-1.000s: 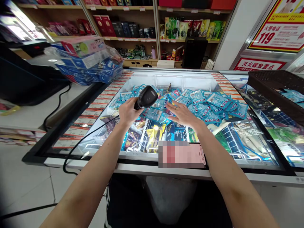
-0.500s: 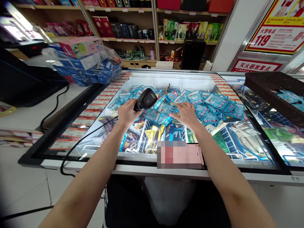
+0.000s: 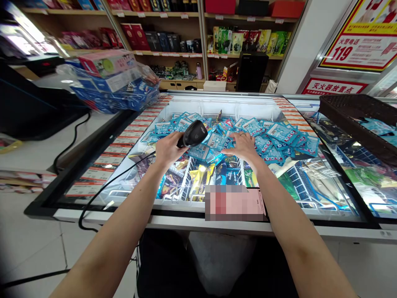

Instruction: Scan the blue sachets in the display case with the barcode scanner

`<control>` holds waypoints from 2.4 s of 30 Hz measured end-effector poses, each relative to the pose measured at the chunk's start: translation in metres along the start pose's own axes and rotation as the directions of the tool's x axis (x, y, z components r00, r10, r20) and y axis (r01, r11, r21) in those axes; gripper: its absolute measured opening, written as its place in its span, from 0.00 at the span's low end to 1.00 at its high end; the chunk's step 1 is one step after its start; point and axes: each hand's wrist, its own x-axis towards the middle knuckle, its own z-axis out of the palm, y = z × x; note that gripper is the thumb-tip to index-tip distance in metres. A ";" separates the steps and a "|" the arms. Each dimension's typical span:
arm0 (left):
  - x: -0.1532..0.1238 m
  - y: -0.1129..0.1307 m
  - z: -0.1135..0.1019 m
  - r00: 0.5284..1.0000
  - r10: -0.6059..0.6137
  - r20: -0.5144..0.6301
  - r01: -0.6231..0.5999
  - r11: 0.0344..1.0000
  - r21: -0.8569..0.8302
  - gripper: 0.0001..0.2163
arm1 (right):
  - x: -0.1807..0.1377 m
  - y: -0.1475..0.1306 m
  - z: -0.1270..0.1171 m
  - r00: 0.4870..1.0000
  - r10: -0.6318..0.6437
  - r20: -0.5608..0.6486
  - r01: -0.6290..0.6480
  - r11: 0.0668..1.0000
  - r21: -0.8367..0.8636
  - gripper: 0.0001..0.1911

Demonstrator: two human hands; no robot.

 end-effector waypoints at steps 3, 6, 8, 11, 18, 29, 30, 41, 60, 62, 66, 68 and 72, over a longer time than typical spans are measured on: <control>0.000 0.000 0.000 1.000 0.005 -0.010 -0.005 1.000 0.004 0.16 | 0.001 0.005 0.003 0.993 0.064 -0.096 -0.049 0.987 0.151 0.28; 0.001 0.001 0.000 1.000 0.010 -0.007 -0.010 1.000 -0.001 0.16 | 0.002 0.013 0.003 0.974 0.154 -0.165 -0.093 0.939 0.331 0.23; 0.001 0.002 0.000 1.000 0.030 0.002 -0.030 1.000 -0.008 0.16 | 0.003 0.018 0.002 0.952 0.216 -0.218 -0.121 0.917 0.379 0.22; 0.000 0.002 0.001 0.997 0.071 0.025 -0.070 0.997 -0.016 0.15 | 0.003 0.021 0.000 0.928 0.271 -0.256 -0.157 0.907 0.390 0.24; 0.000 0.005 0.000 0.990 0.119 0.072 -0.116 0.992 -0.039 0.17 | 0.001 0.020 0.000 0.917 0.270 -0.295 -0.164 0.926 0.339 0.23; 0.001 0.008 0.000 0.990 0.114 0.085 -0.109 0.992 -0.060 0.17 | 0.001 0.021 0.002 0.920 0.240 -0.309 -0.116 0.922 0.370 0.23; 0.001 0.008 0.000 0.990 0.116 0.086 -0.111 0.992 -0.061 0.17 | 0.001 0.020 0.002 0.920 0.237 -0.312 -0.111 0.921 0.373 0.23; 0.001 0.010 -0.002 0.988 0.113 0.108 -0.109 0.993 -0.043 0.18 | 0.001 0.019 0.003 0.911 0.237 -0.338 -0.104 0.923 0.370 0.22; 0.001 -0.003 0.003 0.997 0.075 -0.025 -0.076 0.995 -0.063 0.15 | -0.002 0.041 0.000 0.788 0.336 -0.516 -0.148 0.917 0.371 0.24; 0.001 -0.004 0.003 0.998 0.052 -0.035 -0.054 0.997 -0.061 0.16 | -0.002 0.043 -0.002 0.799 0.328 -0.505 -0.165 0.926 0.339 0.21; 0.001 -0.006 0.005 0.998 0.033 -0.053 -0.037 0.997 -0.064 0.16 | -0.002 0.044 -0.002 0.835 0.308 -0.455 -0.193 0.940 0.282 0.20; 0.001 -0.007 0.005 0.997 0.023 -0.072 -0.027 0.997 -0.065 0.16 | -0.003 0.042 -0.003 0.838 0.285 -0.466 -0.214 0.956 0.199 0.21; 0.001 -0.007 0.002 0.995 0.011 -0.104 -0.018 0.997 -0.070 0.16 | -0.010 0.033 -0.007 0.810 0.237 -0.537 -0.256 0.966 0.040 0.22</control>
